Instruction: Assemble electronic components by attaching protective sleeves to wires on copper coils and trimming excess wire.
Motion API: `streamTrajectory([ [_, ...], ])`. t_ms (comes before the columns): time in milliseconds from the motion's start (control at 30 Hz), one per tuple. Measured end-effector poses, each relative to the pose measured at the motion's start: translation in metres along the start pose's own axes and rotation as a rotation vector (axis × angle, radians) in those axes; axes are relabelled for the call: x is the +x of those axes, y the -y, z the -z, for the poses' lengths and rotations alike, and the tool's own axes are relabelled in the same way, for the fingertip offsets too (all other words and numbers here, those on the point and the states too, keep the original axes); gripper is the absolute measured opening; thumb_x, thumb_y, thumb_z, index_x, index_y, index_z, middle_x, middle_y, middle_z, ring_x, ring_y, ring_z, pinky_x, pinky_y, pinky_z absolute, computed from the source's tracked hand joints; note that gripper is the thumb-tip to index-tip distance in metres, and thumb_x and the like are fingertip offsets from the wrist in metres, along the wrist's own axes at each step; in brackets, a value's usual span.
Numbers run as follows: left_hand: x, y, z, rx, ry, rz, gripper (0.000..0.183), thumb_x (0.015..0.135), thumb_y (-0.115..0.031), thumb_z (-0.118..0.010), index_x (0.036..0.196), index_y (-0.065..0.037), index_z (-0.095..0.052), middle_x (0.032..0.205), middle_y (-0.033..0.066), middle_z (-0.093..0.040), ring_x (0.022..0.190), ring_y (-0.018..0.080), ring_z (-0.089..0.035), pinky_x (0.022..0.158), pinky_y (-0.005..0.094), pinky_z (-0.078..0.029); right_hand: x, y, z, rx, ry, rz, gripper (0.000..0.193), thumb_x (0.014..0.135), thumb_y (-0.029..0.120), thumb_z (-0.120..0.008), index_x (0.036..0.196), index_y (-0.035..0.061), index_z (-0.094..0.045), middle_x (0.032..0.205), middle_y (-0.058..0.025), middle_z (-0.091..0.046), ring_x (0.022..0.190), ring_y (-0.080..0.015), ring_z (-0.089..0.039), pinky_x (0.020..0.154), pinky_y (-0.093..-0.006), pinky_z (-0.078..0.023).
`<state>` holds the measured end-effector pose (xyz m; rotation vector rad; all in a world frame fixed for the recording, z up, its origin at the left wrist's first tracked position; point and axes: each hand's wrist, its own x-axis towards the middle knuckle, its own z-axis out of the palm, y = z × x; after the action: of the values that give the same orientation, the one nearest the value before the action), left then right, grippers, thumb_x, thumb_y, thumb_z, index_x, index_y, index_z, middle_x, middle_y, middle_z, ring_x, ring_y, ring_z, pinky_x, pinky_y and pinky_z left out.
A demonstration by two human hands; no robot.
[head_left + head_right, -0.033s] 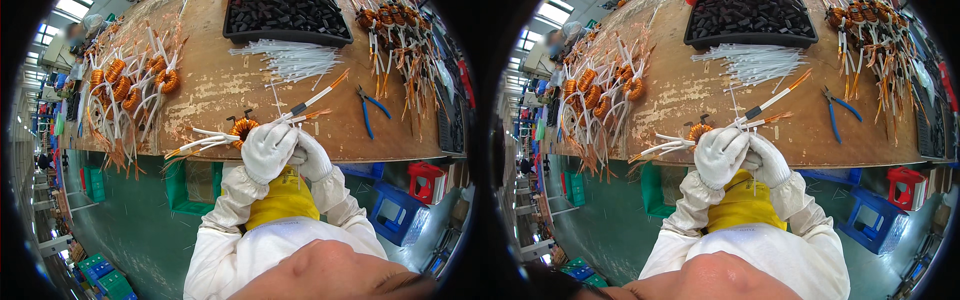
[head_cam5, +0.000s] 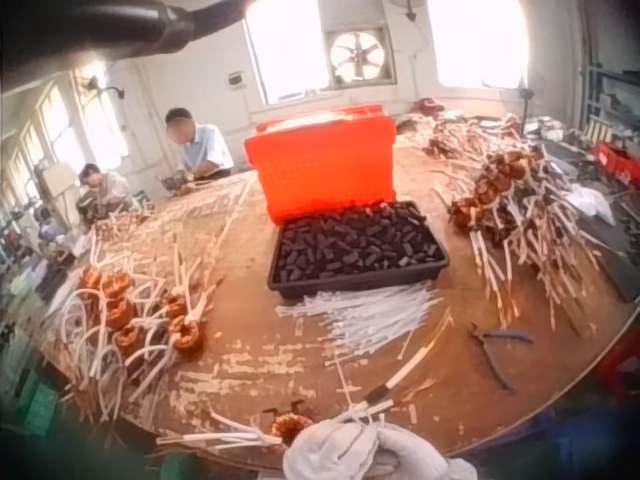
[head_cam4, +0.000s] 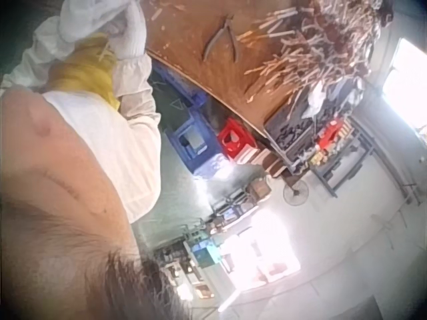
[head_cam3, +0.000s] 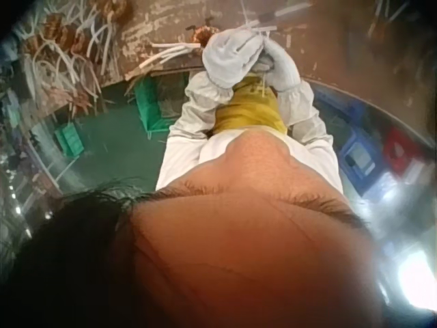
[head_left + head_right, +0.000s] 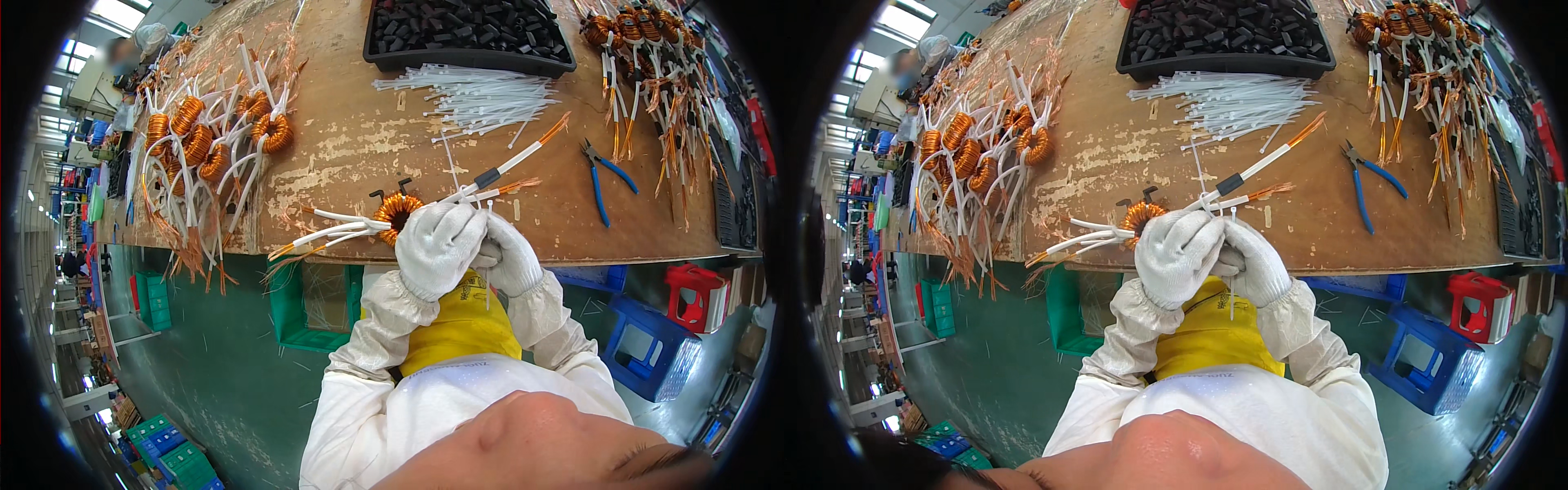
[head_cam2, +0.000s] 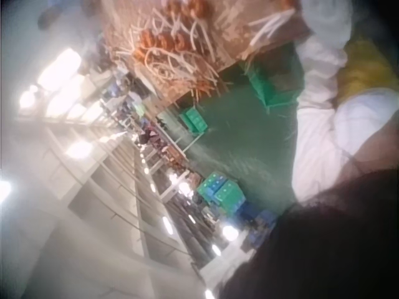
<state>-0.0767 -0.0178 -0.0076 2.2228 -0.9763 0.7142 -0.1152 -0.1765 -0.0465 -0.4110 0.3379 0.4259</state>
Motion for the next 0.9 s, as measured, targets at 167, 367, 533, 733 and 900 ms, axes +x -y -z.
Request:
streamTrajectory([
  [167,-0.005,0.003,0.004,-0.018,-0.02,0.0,0.036,0.076,-0.011,-0.083,0.11,-0.012,-0.075,0.109,0.0022,-0.069,0.102,0.0278,-0.068,0.082,0.0413,-0.054,0.0,-0.001,-0.012,0.075,-0.048,-0.065,0.018,0.11,0.021,-0.05,0.114,0.007,-0.061,0.078,0.0034,-0.053,0.055,-0.0037,-0.035,0.05,-0.0211,-0.031],
  [367,-0.003,0.001,0.007,-0.116,-0.008,-0.011,0.039,0.073,-0.006,-0.083,0.11,-0.01,-0.075,0.108,0.0039,-0.069,0.1,0.0283,-0.067,0.082,0.0418,-0.055,0.01,-0.002,-0.01,0.184,-0.096,-0.076,0.02,0.11,0.021,-0.051,0.116,0.0055,-0.061,0.083,0.0012,-0.057,0.056,-0.0026,-0.04,0.048,-0.0178,-0.035],
  [533,-0.009,-0.009,0.011,-0.192,0.009,0.013,0.04,0.072,-0.002,-0.082,0.11,-0.009,-0.074,0.106,0.0052,-0.068,0.098,0.0289,-0.067,0.083,0.0428,-0.055,0.018,0.0,-0.013,0.208,-0.204,-0.068,0.023,0.11,0.023,-0.052,0.116,0.0025,-0.061,0.087,-0.0006,-0.06,0.057,-0.0024,-0.042,0.049,-0.0166,-0.039],
  [733,-0.011,-0.016,0.01,-0.237,0.019,0.02,0.04,0.072,-0.003,-0.082,0.111,-0.01,-0.073,0.106,0.0056,-0.068,0.096,0.0301,-0.068,0.083,0.0424,-0.055,0.019,0.004,-0.042,0.179,-0.406,-0.007,0.023,0.109,0.02,-0.052,0.117,0.0006,-0.061,0.092,-0.0033,-0.061,0.059,-0.0038,-0.045,0.051,-0.0168,-0.041],
  [900,-0.015,-0.027,0.008,-0.364,0.069,0.061,0.032,0.075,-0.002,-0.08,0.105,-0.009,-0.072,0.106,0.0078,-0.068,0.096,0.0309,-0.068,0.085,0.0418,-0.055,0.03,0.016,0.008,0.076,0.143,-0.092,0.021,0.107,0.019,-0.054,0.117,0.0021,-0.063,0.096,-0.006,-0.065,0.077,-0.011,-0.061,0.068,-0.0246,-0.054],
])
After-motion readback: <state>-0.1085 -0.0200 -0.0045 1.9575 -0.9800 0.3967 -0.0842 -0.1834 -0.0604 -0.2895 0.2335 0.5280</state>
